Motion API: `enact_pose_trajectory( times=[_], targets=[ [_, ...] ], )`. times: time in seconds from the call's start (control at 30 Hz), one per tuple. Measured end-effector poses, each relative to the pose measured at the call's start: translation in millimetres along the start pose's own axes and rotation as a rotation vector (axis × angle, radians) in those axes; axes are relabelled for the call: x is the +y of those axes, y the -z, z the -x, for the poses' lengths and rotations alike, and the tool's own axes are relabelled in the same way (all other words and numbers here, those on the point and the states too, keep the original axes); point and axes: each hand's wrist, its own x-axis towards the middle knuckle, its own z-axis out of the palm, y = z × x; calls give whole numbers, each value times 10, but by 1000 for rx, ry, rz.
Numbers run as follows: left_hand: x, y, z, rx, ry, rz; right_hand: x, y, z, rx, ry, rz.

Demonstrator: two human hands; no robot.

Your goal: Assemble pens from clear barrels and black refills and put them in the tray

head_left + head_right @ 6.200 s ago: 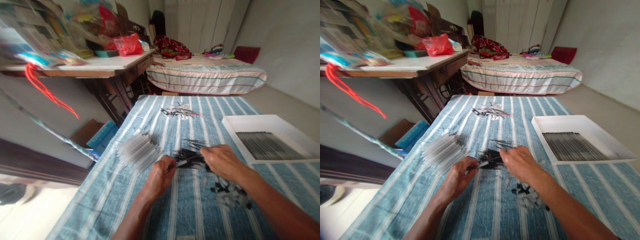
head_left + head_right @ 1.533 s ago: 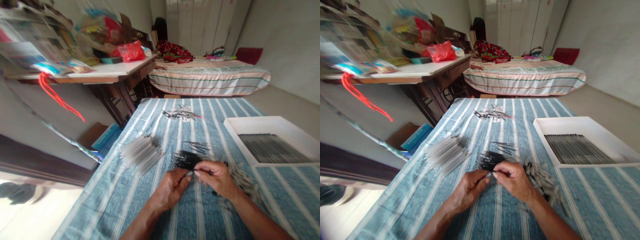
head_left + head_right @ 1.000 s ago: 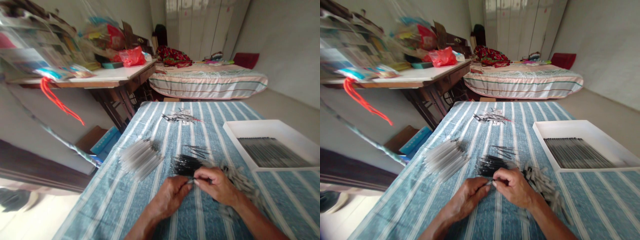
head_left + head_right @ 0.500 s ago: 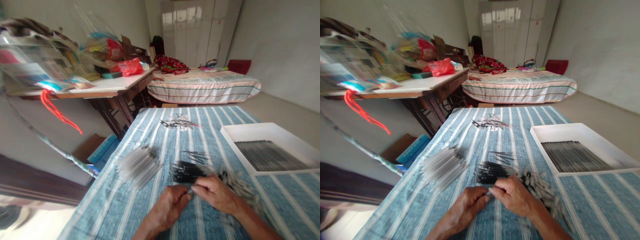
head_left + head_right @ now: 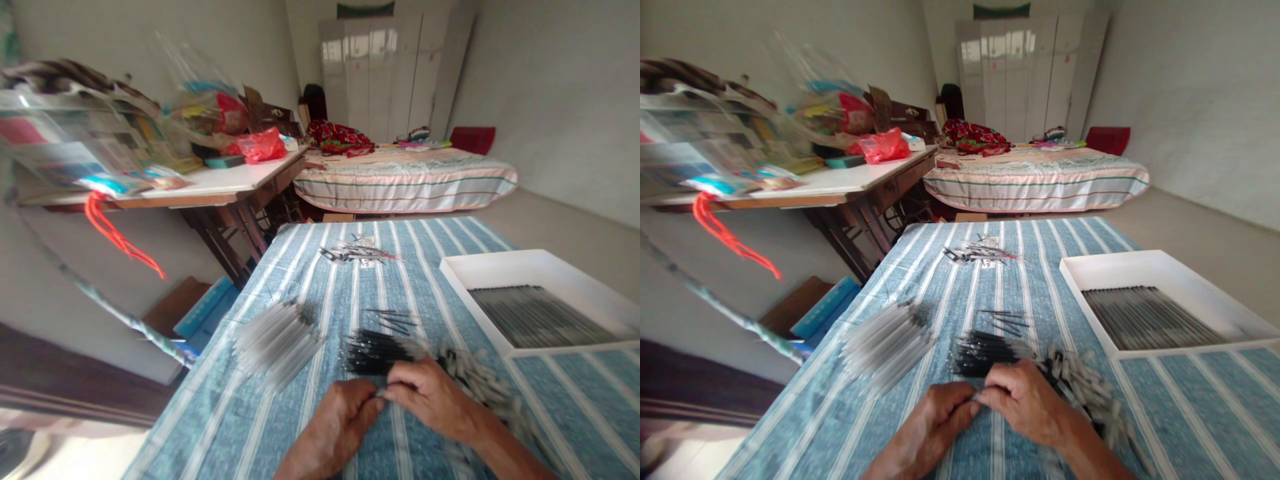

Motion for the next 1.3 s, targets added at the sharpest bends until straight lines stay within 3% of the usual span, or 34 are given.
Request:
enact_pose_trajectory(
  times=[0.8, 1.1, 1.3],
  targets=[
    [-3, -30, -13, -6, -7, -51, -34, 28, 12, -35, -85, 80],
    [42, 3, -26, 82, -19, -81, -77, 38, -39, -4, -92, -76],
    [78, 76, -26, 47, -93, -54, -54, 72, -64, 25, -88, -139]
  ],
)
